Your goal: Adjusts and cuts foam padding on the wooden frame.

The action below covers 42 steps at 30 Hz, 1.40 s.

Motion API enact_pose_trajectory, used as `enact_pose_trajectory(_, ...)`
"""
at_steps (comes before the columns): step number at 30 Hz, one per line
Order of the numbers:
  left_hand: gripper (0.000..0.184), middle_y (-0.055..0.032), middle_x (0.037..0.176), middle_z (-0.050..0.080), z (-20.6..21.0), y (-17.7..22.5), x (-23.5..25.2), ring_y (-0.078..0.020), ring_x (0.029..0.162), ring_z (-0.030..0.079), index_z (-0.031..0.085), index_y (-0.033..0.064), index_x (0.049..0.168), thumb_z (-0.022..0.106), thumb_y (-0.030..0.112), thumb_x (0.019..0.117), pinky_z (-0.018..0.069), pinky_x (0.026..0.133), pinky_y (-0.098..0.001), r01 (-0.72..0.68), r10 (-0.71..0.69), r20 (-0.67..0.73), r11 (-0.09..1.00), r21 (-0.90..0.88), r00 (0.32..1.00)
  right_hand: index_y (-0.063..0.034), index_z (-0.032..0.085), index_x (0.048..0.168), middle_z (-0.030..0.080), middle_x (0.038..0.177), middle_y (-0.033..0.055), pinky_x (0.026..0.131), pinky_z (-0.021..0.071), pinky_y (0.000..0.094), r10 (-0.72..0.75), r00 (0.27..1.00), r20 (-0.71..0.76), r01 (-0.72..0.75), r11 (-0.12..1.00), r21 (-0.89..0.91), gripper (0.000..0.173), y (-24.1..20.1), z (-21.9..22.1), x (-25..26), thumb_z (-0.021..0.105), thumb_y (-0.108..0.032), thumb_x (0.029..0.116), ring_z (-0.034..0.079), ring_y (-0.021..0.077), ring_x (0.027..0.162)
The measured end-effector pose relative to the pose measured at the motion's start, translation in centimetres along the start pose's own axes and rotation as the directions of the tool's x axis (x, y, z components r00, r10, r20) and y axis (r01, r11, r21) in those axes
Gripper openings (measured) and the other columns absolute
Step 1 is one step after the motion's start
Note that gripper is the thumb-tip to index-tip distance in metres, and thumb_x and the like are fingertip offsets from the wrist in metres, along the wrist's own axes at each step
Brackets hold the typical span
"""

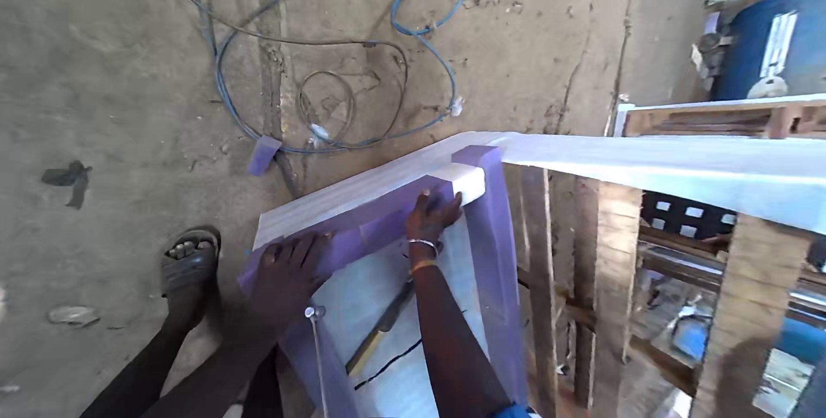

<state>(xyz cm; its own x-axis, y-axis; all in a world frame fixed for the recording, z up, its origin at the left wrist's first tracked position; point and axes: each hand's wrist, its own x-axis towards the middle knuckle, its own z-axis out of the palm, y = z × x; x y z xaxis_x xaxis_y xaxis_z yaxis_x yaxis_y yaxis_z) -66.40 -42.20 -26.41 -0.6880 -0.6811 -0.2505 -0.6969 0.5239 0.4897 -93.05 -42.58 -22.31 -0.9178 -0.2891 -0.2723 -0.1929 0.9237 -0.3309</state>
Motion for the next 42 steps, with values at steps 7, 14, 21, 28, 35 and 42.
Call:
enact_pose_trajectory(7,0.068,-0.0105,0.14,0.064,1.1,-0.2,0.3,-0.0346,0.118,0.066,0.055,0.0212,0.148,0.054,0.063,0.0948,0.0482,0.1,-0.0596,0.034,-0.034,-0.047,0.999,0.016,0.998,-0.0018,0.016,0.164,0.004,0.169,0.0299,0.121,0.0205,0.0655,-0.225,0.966,-0.128,0.164,0.915,-0.369,0.073,1.0,4.3,10.6,0.036,-0.045,0.1079,0.008,0.0502,0.155)
enact_pose_trajectory(14,0.093,-0.0117,0.157,0.048,-1.9,-0.7,-1.5,-0.0321,0.143,0.047,0.043,0.0144,0.157,0.046,0.08,0.0908,0.0356,0.117,-0.0583,0.055,-0.05,0.054,0.994,-0.091,0.997,-0.0072,0.009,0.166,0.001,0.17,0.0261,0.114,0.0185,0.0777,-0.265,0.963,0.042,0.265,0.91,-0.318,0.081,0.8,1.2,-0.7,0.034,-0.056,0.1059,0.007,0.0495,0.156)
enact_pose_trajectory(21,0.074,-0.0124,0.154,0.05,-0.5,-3.9,-6.3,-0.0318,0.142,0.047,0.044,0.0103,0.154,0.053,0.06,0.0992,0.0389,0.117,-0.0533,0.297,-0.276,0.115,0.92,-0.255,0.954,-0.0051,0.014,0.165,-0.004,0.169,0.0301,0.126,0.0054,0.0621,-0.342,0.94,-0.019,0.326,0.91,-0.255,0.084,2.9,10.3,-14.6,0.035,-0.057,0.1032,-0.004,0.0493,0.156)
enact_pose_trajectory(28,0.077,-0.0085,0.165,0.036,-2.8,-3.8,-4.8,-0.0319,0.15,0.037,0.031,0.0153,0.162,0.041,0.063,0.1026,0.034,0.119,-0.0571,0.237,-0.209,0.26,0.968,-0.083,0.943,-0.0104,0.005,0.166,-0.008,0.171,0.0241,0.115,0.0199,0.0754,-0.29,0.948,0.13,0.316,0.9,-0.3,0.083,2.0,7.6,-14.5,0.031,-0.059,0.1044,0.001,0.0495,0.156)
enact_pose_trajectory(35,0.072,-0.0104,0.166,0.034,-1.5,-3.5,-3.6,-0.0346,0.153,0.031,0.033,0.0111,0.161,0.022,0.056,0.1057,0.025,0.123,-0.0599,0.091,-0.077,0.263,0.995,-0.041,0.962,-0.0101,0.004,0.166,-0.011,0.167,0.0315,0.12,0.0079,0.073,-0.282,0.929,0.239,0.352,0.874,-0.334,0.09,1.3,8.9,-13.7,0.04,-0.06,0.1005,-0.01,0.0565,0.152)
enact_pose_trajectory(42,0.068,-0.0102,0.166,0.033,-3.3,-7.9,-2.6,-0.0266,0.152,0.035,0.027,0.0113,0.163,0.022,0.052,0.1087,0.0294,0.124,-0.0525,0.085,0.089,0.468,0.938,-0.337,0.879,0.0051,0.031,0.158,0.027,0.164,0.03,0.122,0.0294,0.0599,0.028,1.0,0.009,-0.025,0.957,-0.289,0.082,13.7,3.1,-17.6,0.057,-0.045,0.0983,0.029,0.0463,0.151)
